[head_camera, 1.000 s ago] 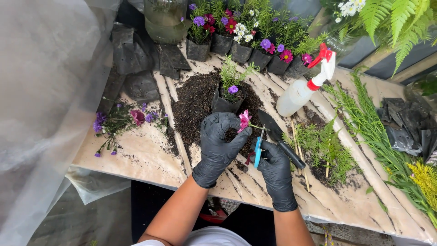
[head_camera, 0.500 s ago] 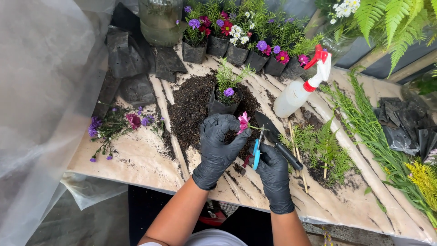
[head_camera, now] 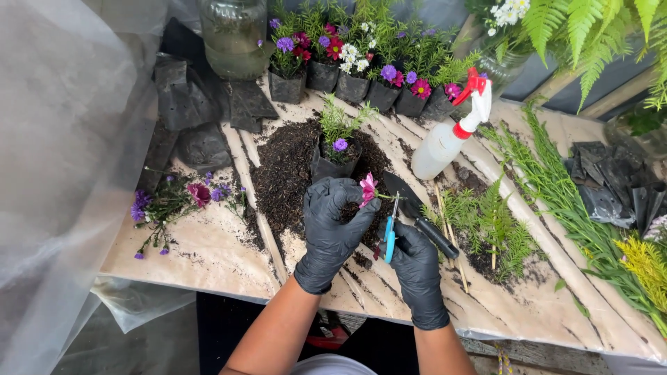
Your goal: The person arranges small purple and pink flowers into a black plastic pot filled with soil. They use scissors to trim the flower stems and a small trowel to adjust the soil around the plants. The person also uses a spray bottle to mist the arrangement.
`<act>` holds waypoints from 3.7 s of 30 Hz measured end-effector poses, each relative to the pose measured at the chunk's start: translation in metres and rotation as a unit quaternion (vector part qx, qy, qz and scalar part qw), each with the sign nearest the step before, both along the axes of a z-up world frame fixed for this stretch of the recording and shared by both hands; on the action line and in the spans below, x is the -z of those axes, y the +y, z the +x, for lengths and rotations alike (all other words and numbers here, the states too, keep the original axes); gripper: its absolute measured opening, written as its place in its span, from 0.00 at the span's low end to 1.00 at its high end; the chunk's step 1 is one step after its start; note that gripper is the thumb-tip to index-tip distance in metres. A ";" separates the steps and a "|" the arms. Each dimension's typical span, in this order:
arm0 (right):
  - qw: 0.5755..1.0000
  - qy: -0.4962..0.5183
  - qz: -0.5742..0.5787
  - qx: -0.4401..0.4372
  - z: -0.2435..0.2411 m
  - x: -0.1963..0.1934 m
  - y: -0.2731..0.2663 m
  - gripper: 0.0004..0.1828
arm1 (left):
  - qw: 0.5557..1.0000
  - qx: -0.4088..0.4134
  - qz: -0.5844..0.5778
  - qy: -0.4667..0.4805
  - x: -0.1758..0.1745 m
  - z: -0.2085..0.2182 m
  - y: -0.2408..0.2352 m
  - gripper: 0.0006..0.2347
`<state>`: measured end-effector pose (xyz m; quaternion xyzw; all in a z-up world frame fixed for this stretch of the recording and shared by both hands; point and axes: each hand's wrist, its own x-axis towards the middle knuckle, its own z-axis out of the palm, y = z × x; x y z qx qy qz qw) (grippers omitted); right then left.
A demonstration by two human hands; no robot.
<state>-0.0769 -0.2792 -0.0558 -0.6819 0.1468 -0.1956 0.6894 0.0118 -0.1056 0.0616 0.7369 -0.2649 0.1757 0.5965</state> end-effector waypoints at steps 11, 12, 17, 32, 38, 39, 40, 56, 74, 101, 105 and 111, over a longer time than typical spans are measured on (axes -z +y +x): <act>1.000 0.000 -0.006 0.003 0.003 -0.014 0.011 0.21 | 0.997 -0.020 -0.080 -0.010 0.016 0.006 -0.006 0.13; 1.000 0.003 -0.010 0.007 0.003 -0.014 0.012 0.20 | 0.995 -0.016 -0.094 -0.027 -0.001 0.000 -0.003 0.10; 0.997 -0.069 -0.001 -0.044 0.000 -0.028 0.008 0.19 | 0.984 -0.048 -0.080 -0.151 0.002 0.009 0.000 0.08; 0.874 0.219 -0.432 -0.019 -0.023 -0.069 -0.041 0.17 | 0.950 0.075 0.131 -0.273 0.002 0.021 0.064 0.06; 0.912 -0.083 -0.370 -0.155 -0.014 -0.127 -0.012 0.31 | 0.971 0.143 0.114 -0.151 0.047 0.006 0.055 0.06; 0.890 -0.142 -0.394 -0.178 -0.010 -0.135 -0.004 0.33 | 0.971 0.141 0.112 -0.160 0.061 0.007 0.052 0.06; 0.890 -0.143 -0.395 -0.179 -0.006 -0.134 0.000 0.33 | 0.971 0.139 0.112 -0.160 0.072 0.010 0.051 0.06; 0.894 -0.238 -0.380 -0.006 0.118 -0.138 -0.001 0.14 | 0.979 -0.052 0.032 -0.192 0.085 -0.002 0.156 0.17; 0.784 -0.261 -0.563 -0.031 0.172 -0.087 -0.019 0.13 | 0.986 -0.063 0.041 -0.150 0.100 -0.011 0.169 0.14; 0.731 -0.228 -0.642 -0.049 0.171 -0.093 -0.026 0.12 | 0.983 -0.052 0.040 -0.169 0.101 -0.011 0.170 0.12; 0.730 -0.258 -0.628 -0.076 0.176 -0.097 -0.025 0.12 | 0.983 -0.058 0.037 -0.167 0.105 -0.011 0.170 0.12; 0.719 -0.251 -0.644 -0.074 0.177 -0.095 -0.030 0.12 | 0.982 -0.059 0.031 -0.178 0.104 -0.010 0.168 0.12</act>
